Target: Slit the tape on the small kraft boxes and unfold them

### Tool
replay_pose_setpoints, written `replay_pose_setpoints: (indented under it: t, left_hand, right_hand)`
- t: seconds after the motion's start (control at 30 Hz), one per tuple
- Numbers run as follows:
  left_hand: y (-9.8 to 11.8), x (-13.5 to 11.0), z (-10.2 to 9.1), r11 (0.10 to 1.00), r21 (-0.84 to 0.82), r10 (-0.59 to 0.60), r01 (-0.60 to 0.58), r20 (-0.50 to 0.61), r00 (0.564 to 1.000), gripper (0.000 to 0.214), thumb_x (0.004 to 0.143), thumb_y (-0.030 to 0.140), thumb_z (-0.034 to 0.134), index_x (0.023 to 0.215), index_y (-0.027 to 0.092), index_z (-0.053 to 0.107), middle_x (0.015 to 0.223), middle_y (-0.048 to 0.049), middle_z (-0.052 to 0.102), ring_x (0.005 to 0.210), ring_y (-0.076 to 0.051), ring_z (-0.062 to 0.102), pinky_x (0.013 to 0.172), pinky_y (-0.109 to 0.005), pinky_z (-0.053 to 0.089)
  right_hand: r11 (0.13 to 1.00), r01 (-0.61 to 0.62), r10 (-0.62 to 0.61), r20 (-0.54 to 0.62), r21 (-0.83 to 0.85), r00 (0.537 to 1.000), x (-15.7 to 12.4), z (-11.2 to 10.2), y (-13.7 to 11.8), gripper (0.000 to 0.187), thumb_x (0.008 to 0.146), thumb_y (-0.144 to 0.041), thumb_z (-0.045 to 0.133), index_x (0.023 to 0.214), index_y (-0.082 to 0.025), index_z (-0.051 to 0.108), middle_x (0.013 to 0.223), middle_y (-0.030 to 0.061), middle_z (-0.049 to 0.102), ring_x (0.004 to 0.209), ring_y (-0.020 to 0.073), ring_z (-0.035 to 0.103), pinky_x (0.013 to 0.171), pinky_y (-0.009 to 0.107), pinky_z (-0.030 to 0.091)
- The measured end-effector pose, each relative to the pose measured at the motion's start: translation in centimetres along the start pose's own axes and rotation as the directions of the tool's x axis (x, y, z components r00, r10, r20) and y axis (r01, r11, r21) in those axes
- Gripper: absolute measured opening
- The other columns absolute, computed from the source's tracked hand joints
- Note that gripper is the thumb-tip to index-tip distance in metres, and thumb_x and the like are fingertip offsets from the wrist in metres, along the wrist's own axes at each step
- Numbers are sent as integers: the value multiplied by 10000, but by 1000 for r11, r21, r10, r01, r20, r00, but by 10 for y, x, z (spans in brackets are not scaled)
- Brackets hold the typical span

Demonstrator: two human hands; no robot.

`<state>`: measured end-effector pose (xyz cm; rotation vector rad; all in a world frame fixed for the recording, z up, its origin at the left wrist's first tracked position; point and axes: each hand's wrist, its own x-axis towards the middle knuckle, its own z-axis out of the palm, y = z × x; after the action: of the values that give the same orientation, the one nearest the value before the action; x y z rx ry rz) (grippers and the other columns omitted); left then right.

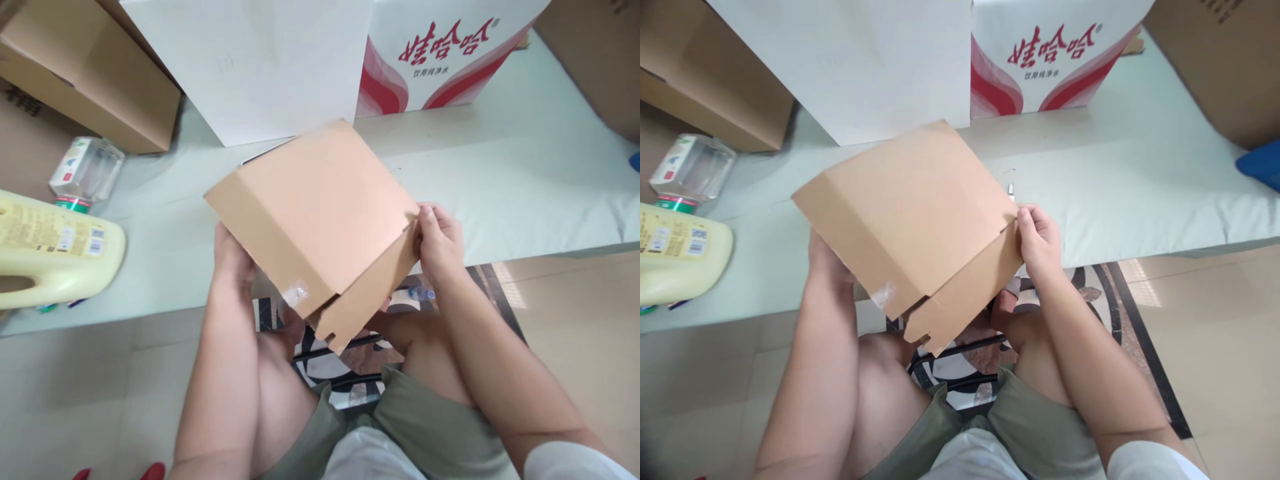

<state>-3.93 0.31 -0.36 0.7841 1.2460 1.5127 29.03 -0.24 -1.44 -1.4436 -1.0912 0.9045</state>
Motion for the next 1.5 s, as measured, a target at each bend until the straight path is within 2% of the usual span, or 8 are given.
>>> replay_pose_setpoints:
  t: [0.13,0.33,0.53,0.67,0.87,1.03,1.3,1.5]
  left_hand:
    - [6,-1,3,981,-173,-87,87,5,996,329,672,487,837,875,261,709,872,-15,772,925,-271,706,780,-447,593]
    - [7,3,9,979,-182,-87,92,37,996,306,720,479,786,926,271,695,967,-52,764,1108,-306,674,869,-463,596]
    - [13,-7,19,973,-226,-24,42,85,996,561,792,792,603,923,251,674,1177,-106,738,1248,-344,652,907,-488,609]
    - [5,-3,17,987,-155,33,-40,-51,998,370,698,501,845,900,250,662,1108,-78,754,1212,-288,679,977,-414,595]
    - [2,1,14,983,-182,6,-12,-34,999,403,750,564,784,982,254,671,1225,-97,738,1219,-293,684,927,-403,609]
    - [5,1,11,962,-269,-47,43,-7,999,599,793,811,540,996,258,648,1097,-108,739,1015,-275,733,755,-388,605]
    - [14,-18,17,949,-283,-114,140,106,988,390,793,665,580,829,283,651,788,-64,682,733,-231,667,648,-376,554]
    - [13,-14,23,938,-306,-135,164,113,984,368,790,630,571,803,273,660,750,-64,652,659,-214,609,629,-384,529]
  right_hand:
    - [991,25,-37,-86,-134,996,3,-3,-1,478,787,-542,756,1158,-264,642,1252,90,695,1176,274,661,1013,471,547]
    - [923,-224,131,293,313,947,1,5,-3,666,686,-629,809,1224,-307,587,1355,55,690,1279,293,656,1039,453,602]
    - [871,-267,231,134,413,964,4,15,0,619,645,-495,865,1172,-271,631,1227,39,751,1163,260,712,1022,416,619]
    - [887,-270,205,205,375,957,3,15,5,534,658,-614,834,991,-249,631,903,27,747,848,229,727,751,390,653]
    - [890,-346,235,352,298,906,-13,16,-3,494,631,-573,878,834,-237,577,578,-76,521,380,61,330,315,242,289]
    - [843,-381,261,330,381,907,-14,12,-12,445,655,-591,819,830,-242,606,567,-44,564,451,135,494,410,309,493]
    - [821,-289,361,-55,492,931,-40,-111,-25,638,435,-492,1007,673,-238,472,449,-143,407,326,-7,243,282,145,330]
    - [929,-90,307,-610,360,731,-31,-187,-53,398,691,-102,850,636,-278,497,615,-84,606,412,0,457,300,145,273]
